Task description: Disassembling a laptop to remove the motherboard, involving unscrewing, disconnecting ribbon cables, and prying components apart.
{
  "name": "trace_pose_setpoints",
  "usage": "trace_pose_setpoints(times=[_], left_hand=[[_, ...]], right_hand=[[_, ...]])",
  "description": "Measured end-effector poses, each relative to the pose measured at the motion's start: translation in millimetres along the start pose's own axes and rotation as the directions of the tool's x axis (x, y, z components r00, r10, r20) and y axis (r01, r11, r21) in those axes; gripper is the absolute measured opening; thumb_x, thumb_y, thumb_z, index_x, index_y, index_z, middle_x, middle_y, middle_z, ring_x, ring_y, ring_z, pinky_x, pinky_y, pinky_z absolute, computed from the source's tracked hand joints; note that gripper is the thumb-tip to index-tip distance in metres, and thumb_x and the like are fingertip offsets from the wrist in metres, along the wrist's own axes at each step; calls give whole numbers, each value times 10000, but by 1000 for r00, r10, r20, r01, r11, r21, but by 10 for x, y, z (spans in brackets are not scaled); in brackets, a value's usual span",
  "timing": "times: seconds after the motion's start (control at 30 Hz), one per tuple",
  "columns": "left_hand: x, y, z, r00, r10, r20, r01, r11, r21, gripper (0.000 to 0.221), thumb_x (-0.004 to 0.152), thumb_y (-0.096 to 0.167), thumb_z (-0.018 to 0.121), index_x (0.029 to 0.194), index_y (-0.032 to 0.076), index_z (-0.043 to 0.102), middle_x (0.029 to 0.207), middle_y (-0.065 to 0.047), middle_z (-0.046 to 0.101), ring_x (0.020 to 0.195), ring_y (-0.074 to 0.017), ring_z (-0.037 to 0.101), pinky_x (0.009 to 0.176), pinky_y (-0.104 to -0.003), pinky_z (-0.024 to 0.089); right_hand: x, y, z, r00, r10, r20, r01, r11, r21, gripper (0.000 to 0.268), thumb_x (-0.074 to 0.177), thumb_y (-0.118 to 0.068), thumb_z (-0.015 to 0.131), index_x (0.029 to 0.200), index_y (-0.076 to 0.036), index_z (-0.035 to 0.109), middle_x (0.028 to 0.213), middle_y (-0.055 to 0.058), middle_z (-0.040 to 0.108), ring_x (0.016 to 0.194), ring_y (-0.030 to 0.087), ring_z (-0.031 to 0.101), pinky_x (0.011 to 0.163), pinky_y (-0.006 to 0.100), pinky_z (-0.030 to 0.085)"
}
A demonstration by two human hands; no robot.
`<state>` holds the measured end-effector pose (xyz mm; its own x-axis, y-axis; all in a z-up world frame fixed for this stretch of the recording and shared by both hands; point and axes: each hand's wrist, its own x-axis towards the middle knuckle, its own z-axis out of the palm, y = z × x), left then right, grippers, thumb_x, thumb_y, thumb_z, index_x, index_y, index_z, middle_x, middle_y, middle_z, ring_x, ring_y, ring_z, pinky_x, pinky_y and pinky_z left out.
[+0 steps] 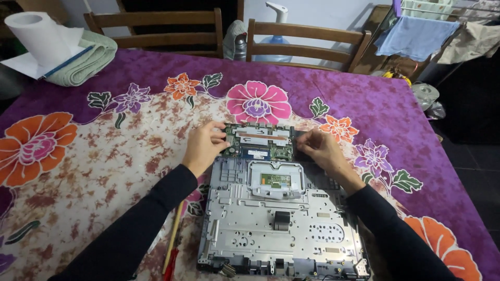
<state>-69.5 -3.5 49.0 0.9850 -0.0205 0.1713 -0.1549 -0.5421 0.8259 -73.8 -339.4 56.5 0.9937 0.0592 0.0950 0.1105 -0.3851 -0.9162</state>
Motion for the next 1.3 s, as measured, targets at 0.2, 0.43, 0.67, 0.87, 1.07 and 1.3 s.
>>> trace_pose_setpoints(times=[0.2, 0.43, 0.67, 0.87, 1.07, 1.3], left_hand=[[-51, 48, -10, 998, 64, 11, -65, 996, 53, 412, 821, 101, 836, 1206, 85, 688, 1110, -198, 766, 967, -259, 767, 785, -337, 648], [-349, 313, -202, 988, 152, -22, -146, 976, 161, 375, 800, 99, 827, 1161, 132, 732, 1105, -145, 778, 1018, -303, 749, 818, -361, 641], [-975, 415, -776, 992, 98, 85, -127, 865, 486, 116, 828, 227, 770, 935, 185, 757, 941, -76, 731, 929, -290, 733, 840, -440, 602], [-1378, 346, -881, 967, -158, 200, -10, 760, 650, 160, 848, 286, 702, 850, 129, 735, 879, -122, 725, 937, -364, 735, 835, -487, 597], [-1771, 354, -751, 936, -233, 265, -26, 704, 710, 238, 827, 297, 738, 924, 82, 711, 881, -142, 738, 896, -401, 751, 761, -531, 619], [-1889, 226, -648, 938, -246, 244, 15, 732, 681, 198, 821, 215, 724, 883, 32, 678, 856, -147, 719, 866, -429, 753, 728, -540, 622]], right_hand=[[7, 100, -30, 1000, -8, 7, 8, 1000, 17, 247, 793, -54, 825, 1032, -84, 769, 916, 54, 734, 885, 111, 673, 888, 270, 557], [-124, 65, -86, 999, -23, 39, 25, 998, -62, 250, 841, -102, 807, 1083, -94, 747, 938, 66, 738, 939, 136, 703, 908, 301, 562], [-489, 83, -55, 960, -267, 86, 280, 890, -360, 173, 872, -144, 758, 1045, -153, 748, 1026, 98, 727, 1017, 303, 742, 856, 406, 613], [-761, -313, 157, 885, -429, 179, 459, 748, -479, 156, 884, -128, 709, 1031, -175, 731, 1103, 72, 693, 976, 339, 729, 814, 455, 597], [-951, -550, 281, 820, -515, 250, 572, 709, -414, 202, 862, -6, 703, 1019, -132, 722, 1117, 116, 690, 977, 377, 736, 774, 459, 614], [-1145, -792, 369, 798, -525, 297, 602, 727, -331, 161, 853, 19, 693, 958, -101, 718, 1096, 137, 706, 992, 397, 741, 780, 486, 614]])
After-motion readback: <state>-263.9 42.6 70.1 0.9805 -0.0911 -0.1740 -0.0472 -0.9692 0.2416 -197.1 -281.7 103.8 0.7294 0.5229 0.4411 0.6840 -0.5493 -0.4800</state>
